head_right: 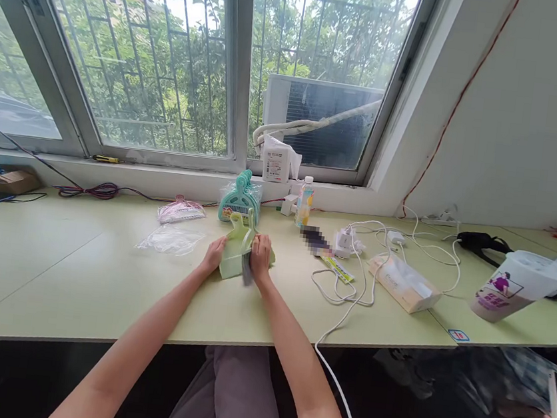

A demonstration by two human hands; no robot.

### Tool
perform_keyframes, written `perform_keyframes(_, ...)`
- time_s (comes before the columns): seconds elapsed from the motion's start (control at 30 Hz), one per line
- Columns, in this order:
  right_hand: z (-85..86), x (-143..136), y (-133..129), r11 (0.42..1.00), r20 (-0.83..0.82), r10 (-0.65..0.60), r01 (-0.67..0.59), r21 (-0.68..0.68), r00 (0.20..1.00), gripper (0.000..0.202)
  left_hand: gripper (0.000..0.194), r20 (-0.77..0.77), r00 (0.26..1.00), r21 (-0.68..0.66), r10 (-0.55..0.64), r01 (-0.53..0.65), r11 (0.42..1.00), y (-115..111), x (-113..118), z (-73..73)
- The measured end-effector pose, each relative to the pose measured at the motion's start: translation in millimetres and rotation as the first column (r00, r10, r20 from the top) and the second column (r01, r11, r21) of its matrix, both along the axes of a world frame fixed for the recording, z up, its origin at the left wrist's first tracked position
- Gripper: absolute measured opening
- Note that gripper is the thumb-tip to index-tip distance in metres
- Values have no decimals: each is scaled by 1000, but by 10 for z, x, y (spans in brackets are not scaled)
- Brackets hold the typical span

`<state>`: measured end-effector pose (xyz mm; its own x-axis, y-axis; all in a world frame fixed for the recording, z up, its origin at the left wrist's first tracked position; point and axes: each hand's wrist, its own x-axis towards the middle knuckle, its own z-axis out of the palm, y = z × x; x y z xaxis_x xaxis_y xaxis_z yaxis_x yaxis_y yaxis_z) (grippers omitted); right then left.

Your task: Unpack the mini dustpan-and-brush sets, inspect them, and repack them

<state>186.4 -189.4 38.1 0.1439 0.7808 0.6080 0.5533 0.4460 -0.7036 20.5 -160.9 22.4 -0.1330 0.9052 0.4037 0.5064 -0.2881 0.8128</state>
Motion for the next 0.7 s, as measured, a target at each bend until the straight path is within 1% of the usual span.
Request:
perform_keyframes(0.03,32,23,-35,1000,-72,3,-3,-5,997,31,34,-47,987,-75,153,-156,985,39,-87,12)
perform_keyframes(0.07,66,55,-63,1000,-130,-13,11,-14,991,33,35,-69,964,-114,255,-262,958,70,-190,29)
perform_keyframes(0.13,122,140,-88,994,-168,-104,98,-45,980,31,41,-83,927,-152,365,-374,915,102,-412,61)
perform_keyframes(0.17,140,189,-82,985,-151,-171,164,-61,974,30,41,-96,916,-166,389,-400,902,101,-513,72)
perform_keyframes(0.23,140,281,-40,952,-64,-302,297,-80,951,28,39,-144,909,-190,390,-413,891,75,-655,82)
perform_keyframes(0.3,89,354,19,923,77,-368,374,-93,927,28,35,-211,913,-202,349,-390,898,34,-691,74)
perform_keyframes(0.4,-36,411,93,893,282,-380,429,-137,881,28,32,-312,913,-188,263,-330,925,-17,-603,43)
perform_keyframes(0.5,-131,426,137,870,389,-381,468,-155,838,28,45,-400,890,-164,217,-303,939,-38,-511,38)
perform_keyframes(0.57,-154,428,151,868,423,-387,479,-132,819,30,55,-403,883,-167,240,-329,929,-42,-504,65)
perform_keyframes(0.63,-151,432,152,871,438,-387,477,-114,811,32,57,-373,883,-171,285,-367,915,-41,-531,103)
perform_keyframes(0.7,-137,444,145,868,443,-381,479,-130,812,29,56,-357,880,-162,314,-389,907,-38,-556,132)
